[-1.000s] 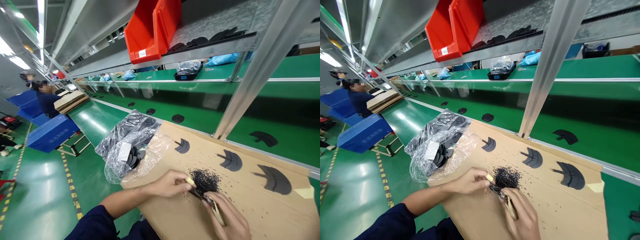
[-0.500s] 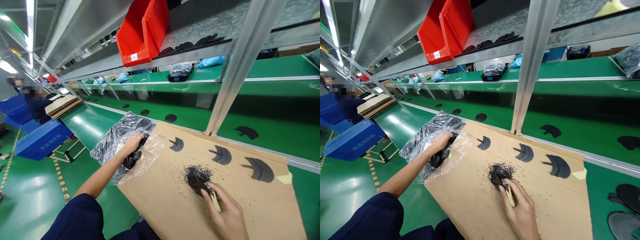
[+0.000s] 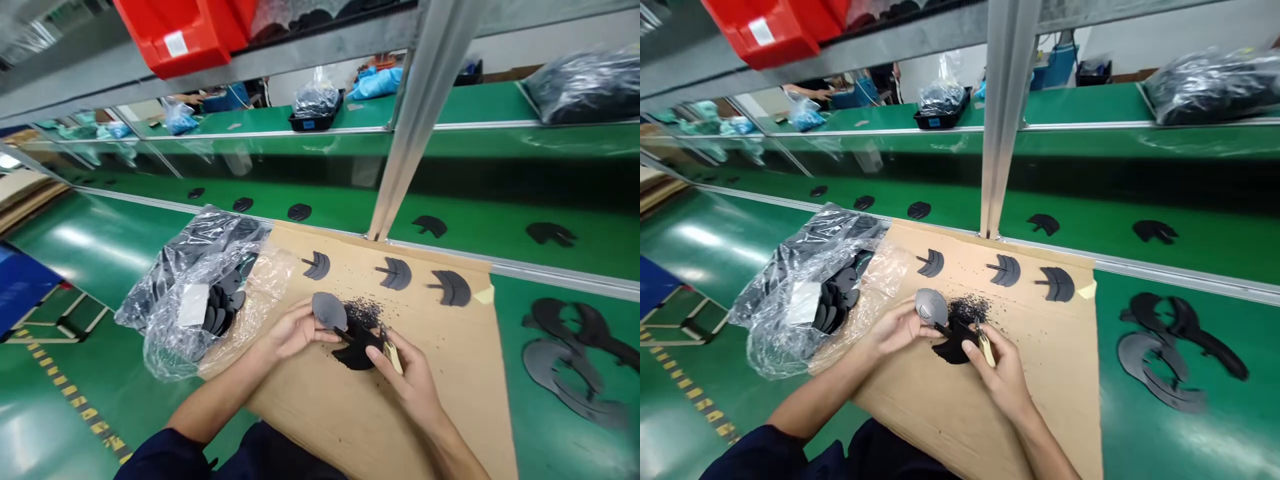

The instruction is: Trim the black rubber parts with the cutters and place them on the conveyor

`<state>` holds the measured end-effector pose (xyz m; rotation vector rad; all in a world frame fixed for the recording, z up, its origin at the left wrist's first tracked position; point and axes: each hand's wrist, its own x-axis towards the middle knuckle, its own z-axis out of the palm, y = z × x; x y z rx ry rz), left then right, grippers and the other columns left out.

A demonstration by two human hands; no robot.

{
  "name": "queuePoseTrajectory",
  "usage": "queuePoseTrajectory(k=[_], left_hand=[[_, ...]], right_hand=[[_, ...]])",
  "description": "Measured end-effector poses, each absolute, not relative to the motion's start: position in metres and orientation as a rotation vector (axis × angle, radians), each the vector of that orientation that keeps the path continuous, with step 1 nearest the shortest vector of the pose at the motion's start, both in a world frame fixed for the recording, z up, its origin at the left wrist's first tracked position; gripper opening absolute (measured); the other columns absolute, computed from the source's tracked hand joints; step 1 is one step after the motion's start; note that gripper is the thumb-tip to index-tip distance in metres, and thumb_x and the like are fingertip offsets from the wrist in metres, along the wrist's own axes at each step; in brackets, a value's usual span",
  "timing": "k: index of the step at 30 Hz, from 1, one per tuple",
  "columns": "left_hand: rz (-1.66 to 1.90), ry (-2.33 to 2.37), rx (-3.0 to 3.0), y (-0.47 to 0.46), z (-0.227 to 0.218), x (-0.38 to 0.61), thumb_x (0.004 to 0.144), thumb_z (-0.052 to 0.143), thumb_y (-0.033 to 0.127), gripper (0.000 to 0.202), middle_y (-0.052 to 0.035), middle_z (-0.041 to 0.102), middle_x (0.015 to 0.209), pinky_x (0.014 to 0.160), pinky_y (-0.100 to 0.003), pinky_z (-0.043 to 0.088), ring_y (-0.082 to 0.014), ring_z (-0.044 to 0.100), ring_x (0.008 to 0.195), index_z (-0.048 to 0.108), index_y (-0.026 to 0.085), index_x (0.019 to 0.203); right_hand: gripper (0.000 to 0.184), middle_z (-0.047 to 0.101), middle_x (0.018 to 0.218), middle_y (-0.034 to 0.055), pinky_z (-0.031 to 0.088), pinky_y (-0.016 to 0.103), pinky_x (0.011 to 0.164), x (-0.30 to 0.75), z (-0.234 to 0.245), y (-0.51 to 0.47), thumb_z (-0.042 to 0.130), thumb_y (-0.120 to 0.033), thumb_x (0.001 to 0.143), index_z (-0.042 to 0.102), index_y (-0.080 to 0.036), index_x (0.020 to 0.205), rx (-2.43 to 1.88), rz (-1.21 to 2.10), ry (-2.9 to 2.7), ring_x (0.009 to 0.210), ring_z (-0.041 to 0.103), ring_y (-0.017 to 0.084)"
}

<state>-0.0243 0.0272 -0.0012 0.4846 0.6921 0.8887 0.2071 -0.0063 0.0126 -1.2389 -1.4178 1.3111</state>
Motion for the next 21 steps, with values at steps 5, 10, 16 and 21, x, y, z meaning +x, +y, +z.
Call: queuePoseTrajectory(k=[5, 10, 16, 21], left_hand=[[0.955, 0.819, 0.573, 0.041, 0.000, -0.003, 0.077, 0.083, 0.046, 0.042, -0.0046, 0.074, 0.089, 0.064, -0.024, 0.059, -0.0127, 0.069, 0.068, 0.067, 0.014, 0.100], [1.065, 0.952, 0.994, 0.041, 0.007, 0.000, 0.077, 0.084, 0.034, 0.048, -0.0075, 0.074, 0.105, 0.078, -0.024, 0.059, -0.0165, 0.071, 0.089, 0.065, 0.015, 0.117], [0.865, 1.020, 1.613, 0.029, 0.003, 0.000, 0.093, 0.066, 0.031, 0.041, -0.0108, 0.069, 0.115, 0.088, -0.034, 0.057, -0.0233, 0.066, 0.104, 0.064, 0.021, 0.132], [0.957, 1.021, 1.912, 0.025, 0.004, 0.000, 0.095, 0.062, 0.027, 0.043, -0.0101, 0.068, 0.105, 0.081, -0.032, 0.058, -0.0212, 0.065, 0.095, 0.059, 0.020, 0.138]], right_hand=[[0.038, 0.074, 0.095, 0.0065, 0.058, 0.033, 0.082, 0.208, 0.016, -0.007, 0.070, -0.055, 0.085, 0.072, -0.020, 0.102, -1.262, 1.340, -1.318, 0.090, 0.069, 0.025], [0.035, 0.074, 0.093, 0.0054, 0.057, 0.033, 0.082, 0.208, 0.013, -0.007, 0.070, -0.052, 0.085, 0.073, -0.021, 0.102, -1.275, 1.362, -1.199, 0.088, 0.067, 0.024], [0.032, 0.074, 0.097, 0.0046, 0.057, 0.034, 0.084, 0.205, 0.012, -0.010, 0.071, -0.047, 0.086, 0.073, -0.021, 0.105, -1.281, 1.421, -1.174, 0.089, 0.068, 0.024], [0.031, 0.074, 0.092, 0.0055, 0.057, 0.031, 0.075, 0.202, 0.012, -0.011, 0.068, -0.048, 0.088, 0.070, -0.020, 0.101, -1.342, 1.354, -1.247, 0.082, 0.067, 0.022]])
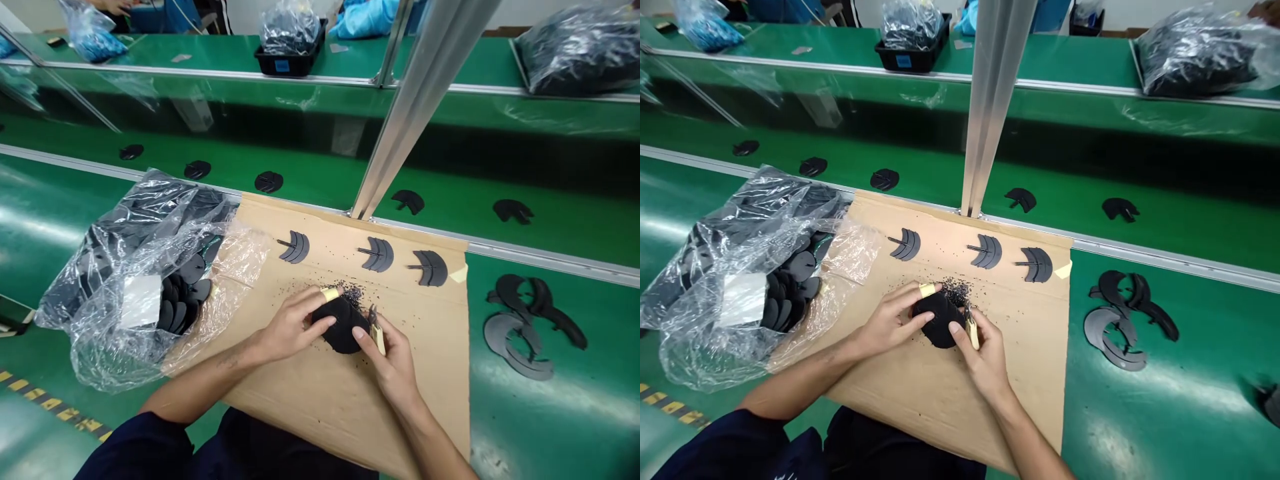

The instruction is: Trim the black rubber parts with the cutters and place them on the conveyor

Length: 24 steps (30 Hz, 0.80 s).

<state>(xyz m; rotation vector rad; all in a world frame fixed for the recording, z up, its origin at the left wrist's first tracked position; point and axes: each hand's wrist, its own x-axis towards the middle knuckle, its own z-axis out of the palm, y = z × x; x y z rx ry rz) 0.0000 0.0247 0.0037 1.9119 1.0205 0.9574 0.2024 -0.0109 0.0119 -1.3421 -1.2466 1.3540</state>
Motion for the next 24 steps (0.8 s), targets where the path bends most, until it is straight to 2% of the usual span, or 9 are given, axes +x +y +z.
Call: queuePoseTrajectory(k=[4, 9, 14, 19, 24], left_hand=[[1.024, 0.995, 1.985, 0.0208, 0.0044, 0.0047, 0.096, 0.061, 0.025, 0.044, -0.0103, 0.068, 0.108, 0.086, -0.032, 0.057, -0.0202, 0.065, 0.097, 0.057, 0.020, 0.140], [1.010, 1.041, 1.928, 0.0194, 0.0020, 0.0062, 0.095, 0.063, 0.028, 0.041, -0.0089, 0.068, 0.101, 0.082, -0.032, 0.057, -0.0195, 0.065, 0.091, 0.060, 0.020, 0.136], [0.913, 1.027, 1.672, 0.0185, -0.0011, 0.0075, 0.095, 0.063, 0.030, 0.039, -0.0102, 0.069, 0.123, 0.100, -0.036, 0.053, -0.0234, 0.065, 0.112, 0.061, 0.020, 0.133], [0.855, 0.932, 1.407, 0.0173, -0.0008, 0.0099, 0.098, 0.059, 0.034, 0.032, -0.0095, 0.072, 0.119, 0.094, -0.031, 0.056, -0.0216, 0.068, 0.108, 0.064, 0.017, 0.125], [0.921, 0.918, 1.777, 0.0194, 0.0045, 0.0034, 0.099, 0.058, 0.029, 0.029, -0.0107, 0.072, 0.113, 0.092, -0.034, 0.056, -0.0219, 0.069, 0.103, 0.066, 0.018, 0.125]], right_hand=[[0.031, 0.070, 0.083, 0.0036, 0.056, 0.028, 0.068, 0.2012, 0.0105, -0.0105, 0.067, -0.049, 0.089, 0.069, -0.020, 0.096, -1.387, 1.260, -1.334, 0.077, 0.066, 0.021], [0.031, 0.071, 0.083, 0.0035, 0.056, 0.028, 0.068, 0.2007, 0.0102, -0.0109, 0.065, -0.050, 0.090, 0.068, -0.020, 0.097, -1.386, 1.198, -1.395, 0.077, 0.067, 0.020], [0.033, 0.073, 0.086, 0.0043, 0.057, 0.029, 0.071, 0.2006, 0.0120, -0.0127, 0.065, -0.052, 0.090, 0.068, -0.020, 0.098, -1.397, 1.158, -1.402, 0.078, 0.068, 0.021], [0.031, 0.073, 0.085, 0.0041, 0.057, 0.029, 0.069, 0.1993, 0.0120, -0.0141, 0.065, -0.051, 0.090, 0.068, -0.020, 0.097, -1.384, 1.121, -1.440, 0.076, 0.068, 0.020], [0.021, 0.073, 0.091, 0.0073, 0.059, 0.034, 0.075, 0.2031, 0.0134, -0.0129, 0.067, -0.040, 0.091, 0.068, -0.022, 0.101, -1.359, 0.873, -1.587, 0.081, 0.070, 0.023]])
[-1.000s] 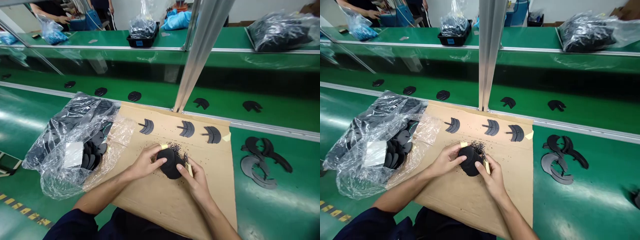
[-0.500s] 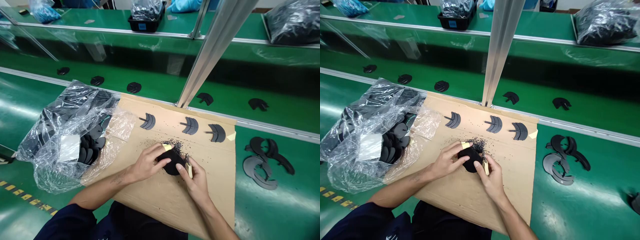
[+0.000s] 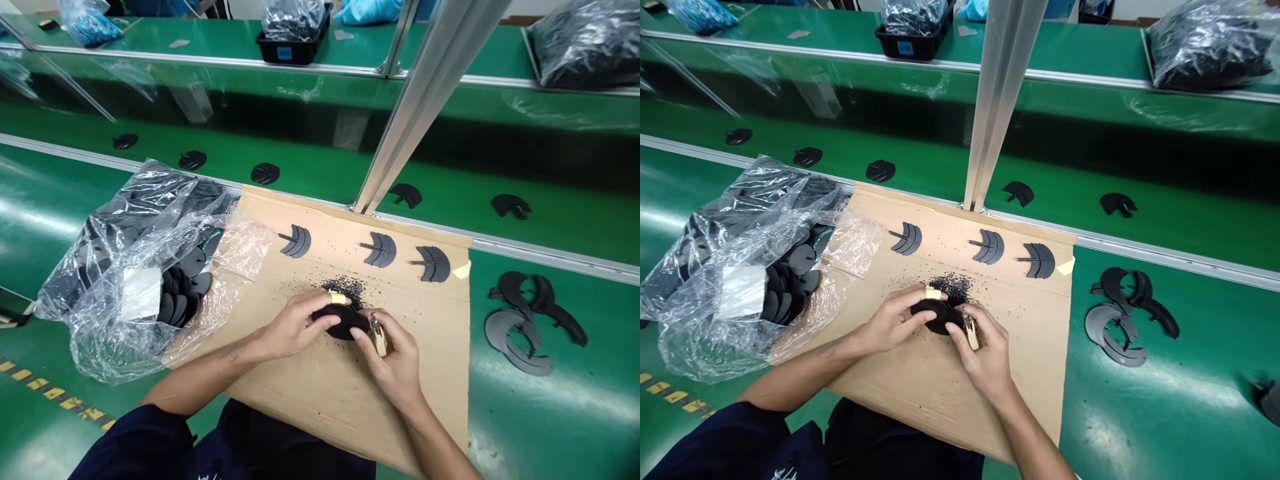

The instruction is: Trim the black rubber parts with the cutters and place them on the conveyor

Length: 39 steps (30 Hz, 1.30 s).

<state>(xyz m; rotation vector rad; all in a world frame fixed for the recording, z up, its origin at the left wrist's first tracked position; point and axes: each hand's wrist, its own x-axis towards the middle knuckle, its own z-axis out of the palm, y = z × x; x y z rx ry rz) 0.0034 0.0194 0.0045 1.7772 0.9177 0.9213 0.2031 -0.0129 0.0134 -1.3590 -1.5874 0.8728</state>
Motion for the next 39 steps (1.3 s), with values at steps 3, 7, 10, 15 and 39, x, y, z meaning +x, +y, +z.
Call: queuePoseTrajectory(k=[3, 7, 10, 15, 39], left_hand=[[0.893, 0.878, 1.990, 0.019, 0.004, 0.001, 0.099, 0.057, 0.027, 0.032, -0.0107, 0.073, 0.109, 0.086, -0.035, 0.059, -0.0214, 0.070, 0.097, 0.064, 0.019, 0.130], [0.970, 0.885, 1.944, 0.018, 0.002, 0.002, 0.093, 0.068, 0.030, 0.036, -0.0102, 0.075, 0.103, 0.083, -0.034, 0.059, -0.0214, 0.071, 0.091, 0.066, 0.018, 0.127], [1.051, 0.840, 1.855, 0.020, 0.005, 0.003, 0.090, 0.072, 0.035, 0.031, -0.0096, 0.075, 0.094, 0.077, -0.032, 0.057, -0.0200, 0.070, 0.084, 0.071, 0.016, 0.115], [1.111, 0.710, 1.894, 0.022, 0.012, 0.003, 0.094, 0.066, 0.034, 0.033, -0.0102, 0.075, 0.096, 0.076, -0.033, 0.055, -0.0191, 0.067, 0.083, 0.069, 0.018, 0.123], [1.110, 0.748, 1.819, 0.020, 0.014, 0.002, 0.091, 0.070, 0.039, 0.036, -0.0098, 0.078, 0.096, 0.081, -0.034, 0.057, -0.0196, 0.071, 0.085, 0.070, 0.018, 0.120]], right_hand=[[0.016, 0.073, 0.093, 0.0087, 0.059, 0.037, 0.077, 0.207, 0.014, -0.012, 0.069, -0.028, 0.089, 0.068, -0.022, 0.104, -1.266, 0.725, -1.738, 0.083, 0.070, 0.023], [0.014, 0.072, 0.087, 0.0068, 0.058, 0.035, 0.071, 0.209, 0.012, -0.013, 0.065, -0.014, 0.089, 0.067, -0.023, 0.100, -1.153, 0.671, -1.823, 0.078, 0.070, 0.021], [0.020, 0.073, 0.089, 0.0072, 0.058, 0.036, 0.071, 0.208, 0.011, -0.016, 0.064, -0.009, 0.087, 0.066, -0.023, 0.101, -1.092, 0.672, -1.790, 0.080, 0.071, 0.022], [0.018, 0.073, 0.086, 0.0068, 0.059, 0.037, 0.069, 0.206, 0.010, -0.018, 0.064, -0.010, 0.087, 0.066, -0.023, 0.100, -1.068, 0.703, -1.775, 0.078, 0.071, 0.022], [0.012, 0.072, 0.083, 0.0056, 0.057, 0.033, 0.065, 0.203, 0.012, -0.016, 0.066, -0.013, 0.089, 0.067, -0.022, 0.096, -1.077, 0.826, -1.714, 0.075, 0.069, 0.020]])
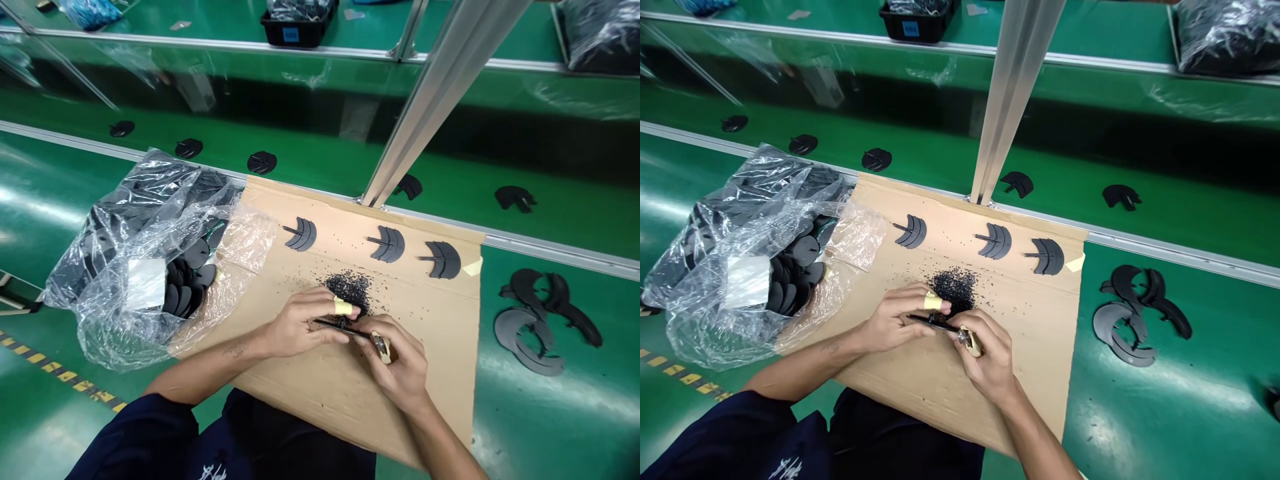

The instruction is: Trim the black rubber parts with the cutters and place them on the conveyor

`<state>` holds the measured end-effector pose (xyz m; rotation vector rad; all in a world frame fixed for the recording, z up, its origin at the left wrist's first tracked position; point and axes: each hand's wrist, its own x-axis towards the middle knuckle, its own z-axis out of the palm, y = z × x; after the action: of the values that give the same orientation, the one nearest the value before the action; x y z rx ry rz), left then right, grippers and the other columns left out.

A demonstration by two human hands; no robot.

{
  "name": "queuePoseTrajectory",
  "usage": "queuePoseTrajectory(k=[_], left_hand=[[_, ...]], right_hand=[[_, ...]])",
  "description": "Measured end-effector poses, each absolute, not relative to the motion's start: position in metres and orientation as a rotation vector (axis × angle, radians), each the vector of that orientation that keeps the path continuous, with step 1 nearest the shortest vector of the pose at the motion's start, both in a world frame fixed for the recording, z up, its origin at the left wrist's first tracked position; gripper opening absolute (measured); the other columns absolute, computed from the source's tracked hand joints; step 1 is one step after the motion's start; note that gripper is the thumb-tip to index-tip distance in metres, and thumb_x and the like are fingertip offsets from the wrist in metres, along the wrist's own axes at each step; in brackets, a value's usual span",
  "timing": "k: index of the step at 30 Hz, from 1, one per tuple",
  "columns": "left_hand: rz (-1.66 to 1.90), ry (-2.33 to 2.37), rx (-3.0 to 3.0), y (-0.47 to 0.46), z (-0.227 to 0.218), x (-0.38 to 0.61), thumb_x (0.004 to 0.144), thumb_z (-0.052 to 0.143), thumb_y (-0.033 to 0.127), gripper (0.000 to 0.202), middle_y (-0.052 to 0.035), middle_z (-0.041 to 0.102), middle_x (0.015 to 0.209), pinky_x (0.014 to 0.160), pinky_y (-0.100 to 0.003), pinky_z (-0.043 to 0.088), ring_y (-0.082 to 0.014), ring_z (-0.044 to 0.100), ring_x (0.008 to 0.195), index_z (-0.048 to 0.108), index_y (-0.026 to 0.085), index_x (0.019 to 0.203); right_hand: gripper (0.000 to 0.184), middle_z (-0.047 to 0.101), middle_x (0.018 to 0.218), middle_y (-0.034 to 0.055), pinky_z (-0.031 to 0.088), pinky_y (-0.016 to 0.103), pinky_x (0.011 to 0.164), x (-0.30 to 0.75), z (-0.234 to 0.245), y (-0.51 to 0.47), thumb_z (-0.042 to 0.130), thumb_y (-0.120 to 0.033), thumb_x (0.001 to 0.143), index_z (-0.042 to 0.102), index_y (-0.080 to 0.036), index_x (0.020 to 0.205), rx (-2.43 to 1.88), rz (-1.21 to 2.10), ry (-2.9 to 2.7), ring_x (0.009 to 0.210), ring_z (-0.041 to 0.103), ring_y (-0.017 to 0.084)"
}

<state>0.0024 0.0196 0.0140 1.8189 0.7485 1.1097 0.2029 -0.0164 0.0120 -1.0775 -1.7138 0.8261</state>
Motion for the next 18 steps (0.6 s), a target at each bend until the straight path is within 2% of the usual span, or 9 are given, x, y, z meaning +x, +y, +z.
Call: queuePoseTrajectory(k=[3, 7, 10, 13, 16, 18], left_hand=[[1.046, 0.730, 1.679, 0.0183, 0.0133, 0.0011, 0.089, 0.070, 0.047, 0.045, -0.0116, 0.077, 0.102, 0.086, -0.033, 0.058, -0.0208, 0.073, 0.093, 0.068, 0.016, 0.122], [1.100, 0.758, 1.776, 0.0173, 0.0117, 0.0019, 0.091, 0.070, 0.035, 0.026, -0.0083, 0.076, 0.088, 0.074, -0.029, 0.056, -0.0169, 0.069, 0.079, 0.073, 0.015, 0.107], [1.142, 0.732, 1.845, 0.0176, 0.0117, 0.0037, 0.091, 0.071, 0.035, 0.025, -0.0074, 0.073, 0.083, 0.071, -0.029, 0.053, -0.0162, 0.065, 0.075, 0.074, 0.015, 0.104], [1.065, 0.727, 1.731, 0.0180, 0.0129, 0.0023, 0.089, 0.070, 0.050, 0.040, -0.0083, 0.071, 0.083, 0.069, -0.028, 0.051, -0.0166, 0.064, 0.076, 0.075, 0.014, 0.104], [0.887, 0.687, 1.498, 0.0195, 0.0135, -0.0025, 0.092, 0.046, 0.070, 0.067, -0.0122, 0.071, 0.089, 0.068, -0.029, 0.052, -0.0184, 0.065, 0.079, 0.076, 0.011, 0.104], [0.755, 0.684, 1.356, 0.0210, 0.0122, -0.0056, 0.094, 0.045, 0.069, 0.066, -0.0126, 0.071, 0.092, 0.069, -0.028, 0.053, -0.0186, 0.067, 0.082, 0.076, 0.011, 0.103]], right_hand=[[0.008, 0.072, 0.083, 0.0056, 0.058, 0.033, 0.067, 0.2028, 0.0147, -0.0149, 0.066, -0.015, 0.089, 0.067, -0.022, 0.094, -1.068, 0.855, -1.667, 0.075, 0.070, 0.020], [0.013, 0.072, 0.090, 0.0075, 0.058, 0.035, 0.071, 0.2048, 0.0190, -0.0131, 0.068, -0.014, 0.088, 0.067, -0.022, 0.098, -1.047, 0.849, -1.648, 0.082, 0.070, 0.022], [0.014, 0.071, 0.091, 0.0083, 0.058, 0.036, 0.070, 0.2055, 0.0204, -0.0130, 0.068, -0.013, 0.087, 0.067, -0.022, 0.098, -1.016, 0.856, -1.687, 0.083, 0.069, 0.022], [0.016, 0.069, 0.087, 0.0062, 0.057, 0.033, 0.067, 0.2051, 0.0196, -0.0133, 0.064, -0.009, 0.087, 0.066, -0.022, 0.095, -0.971, 0.876, -1.711, 0.079, 0.068, 0.020], [0.019, 0.066, 0.086, 0.0052, 0.056, 0.032, 0.067, 0.2055, 0.0185, -0.0137, 0.062, -0.005, 0.087, 0.064, -0.022, 0.095, -0.941, 0.877, -1.731, 0.078, 0.066, 0.018], [0.020, 0.065, 0.088, 0.0059, 0.055, 0.032, 0.068, 0.2065, 0.0180, -0.0141, 0.061, -0.004, 0.087, 0.063, -0.021, 0.096, -0.936, 0.886, -1.749, 0.079, 0.065, 0.018]])
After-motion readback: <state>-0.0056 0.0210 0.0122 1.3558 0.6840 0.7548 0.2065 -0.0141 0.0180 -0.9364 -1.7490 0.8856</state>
